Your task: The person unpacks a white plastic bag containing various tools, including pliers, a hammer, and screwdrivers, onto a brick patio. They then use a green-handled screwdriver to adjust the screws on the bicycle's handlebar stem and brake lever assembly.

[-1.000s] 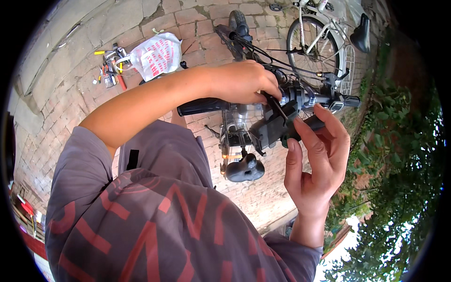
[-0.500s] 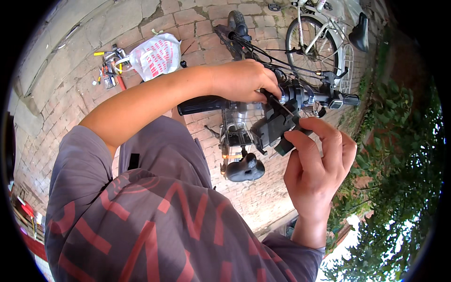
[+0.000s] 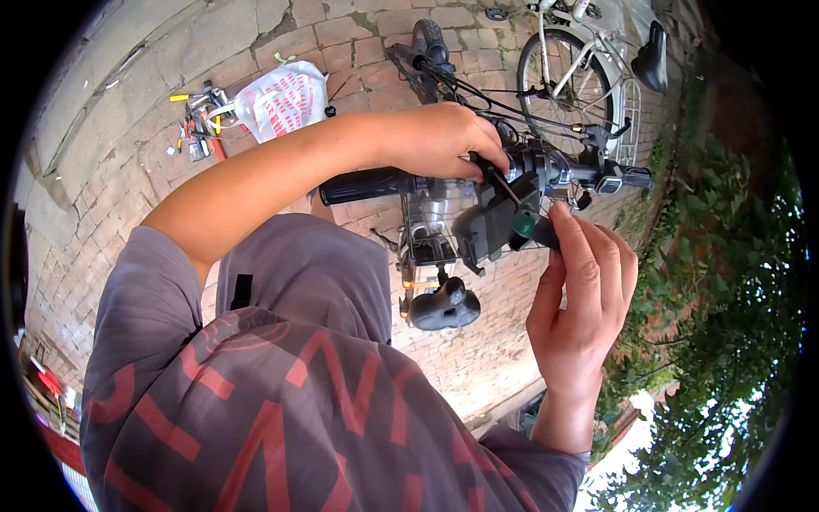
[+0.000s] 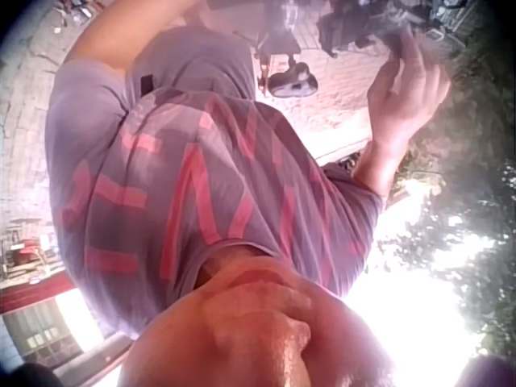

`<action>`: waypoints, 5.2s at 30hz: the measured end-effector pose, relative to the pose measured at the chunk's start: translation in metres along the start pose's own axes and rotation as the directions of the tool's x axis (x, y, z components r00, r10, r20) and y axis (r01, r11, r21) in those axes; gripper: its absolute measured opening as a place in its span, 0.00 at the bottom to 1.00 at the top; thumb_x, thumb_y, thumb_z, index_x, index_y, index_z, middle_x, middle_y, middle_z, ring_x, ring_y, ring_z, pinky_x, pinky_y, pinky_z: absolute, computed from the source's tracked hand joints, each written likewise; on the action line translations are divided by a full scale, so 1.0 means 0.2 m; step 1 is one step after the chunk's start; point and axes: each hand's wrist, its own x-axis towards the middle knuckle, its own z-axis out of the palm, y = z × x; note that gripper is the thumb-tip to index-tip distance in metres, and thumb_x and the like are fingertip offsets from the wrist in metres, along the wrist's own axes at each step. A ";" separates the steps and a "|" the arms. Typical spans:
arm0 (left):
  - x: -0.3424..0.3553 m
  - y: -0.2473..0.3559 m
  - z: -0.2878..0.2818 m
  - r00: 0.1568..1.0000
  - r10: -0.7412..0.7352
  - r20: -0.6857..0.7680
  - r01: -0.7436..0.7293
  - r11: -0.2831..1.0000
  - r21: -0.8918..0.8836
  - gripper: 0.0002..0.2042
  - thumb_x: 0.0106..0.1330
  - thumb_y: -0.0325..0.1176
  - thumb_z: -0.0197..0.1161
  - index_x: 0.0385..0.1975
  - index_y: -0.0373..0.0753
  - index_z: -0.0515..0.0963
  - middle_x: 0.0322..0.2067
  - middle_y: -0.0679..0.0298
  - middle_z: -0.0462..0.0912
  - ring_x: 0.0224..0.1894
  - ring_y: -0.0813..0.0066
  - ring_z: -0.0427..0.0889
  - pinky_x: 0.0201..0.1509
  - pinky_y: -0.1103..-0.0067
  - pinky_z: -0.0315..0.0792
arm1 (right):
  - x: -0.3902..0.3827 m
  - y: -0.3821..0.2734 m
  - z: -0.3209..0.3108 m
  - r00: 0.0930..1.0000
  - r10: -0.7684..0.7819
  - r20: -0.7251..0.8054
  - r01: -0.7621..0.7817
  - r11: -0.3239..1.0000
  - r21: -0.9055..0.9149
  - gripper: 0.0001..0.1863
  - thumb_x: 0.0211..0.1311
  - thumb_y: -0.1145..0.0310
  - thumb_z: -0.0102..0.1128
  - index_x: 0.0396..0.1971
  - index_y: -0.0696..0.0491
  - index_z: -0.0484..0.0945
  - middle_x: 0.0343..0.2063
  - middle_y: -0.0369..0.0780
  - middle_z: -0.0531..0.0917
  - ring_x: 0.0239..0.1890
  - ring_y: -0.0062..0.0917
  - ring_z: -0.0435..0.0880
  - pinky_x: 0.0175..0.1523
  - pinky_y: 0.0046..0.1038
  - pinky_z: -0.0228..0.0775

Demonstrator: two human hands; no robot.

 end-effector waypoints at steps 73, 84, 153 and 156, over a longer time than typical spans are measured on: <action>0.00 0.06 -0.01 0.999 -0.044 -0.004 0.045 0.997 0.058 0.16 0.54 0.29 0.65 0.45 0.44 0.81 0.43 0.59 0.82 0.46 0.59 0.80 0.51 0.68 0.73 | -0.09 0.06 0.16 0.985 0.114 -0.130 -0.069 0.948 0.311 0.19 0.64 0.84 0.43 0.54 0.66 0.71 0.55 0.54 0.74 0.54 0.38 0.78 0.54 0.35 0.73; -0.01 0.04 -0.02 0.999 -0.042 -0.008 0.042 0.999 0.003 0.16 0.54 0.27 0.66 0.44 0.41 0.81 0.42 0.59 0.81 0.45 0.58 0.79 0.50 0.69 0.73 | -0.03 0.03 0.14 0.996 -0.068 -0.053 0.067 0.998 -0.021 0.11 0.67 0.74 0.39 0.40 0.57 0.73 0.59 0.52 0.71 0.69 0.47 0.57 0.71 0.50 0.36; -0.03 0.06 0.04 1.000 -0.007 -0.015 0.009 0.994 0.112 0.16 0.53 0.27 0.66 0.43 0.44 0.82 0.44 0.62 0.80 0.47 0.61 0.76 0.55 0.69 0.68 | -0.22 -0.07 0.12 0.921 0.388 -0.017 -0.336 0.818 0.467 0.12 0.64 0.81 0.40 0.47 0.60 0.65 0.45 0.50 0.80 0.38 0.27 0.80 0.43 0.24 0.71; -0.03 0.07 0.05 0.999 0.003 -0.041 0.004 0.986 0.166 0.16 0.52 0.27 0.67 0.43 0.45 0.82 0.44 0.65 0.79 0.48 0.62 0.74 0.55 0.70 0.68 | -0.33 -0.02 0.09 0.744 0.650 -0.153 -0.361 0.584 0.728 0.05 0.58 0.79 0.42 0.33 0.54 0.65 0.27 0.42 0.77 0.23 0.20 0.69 0.30 0.21 0.61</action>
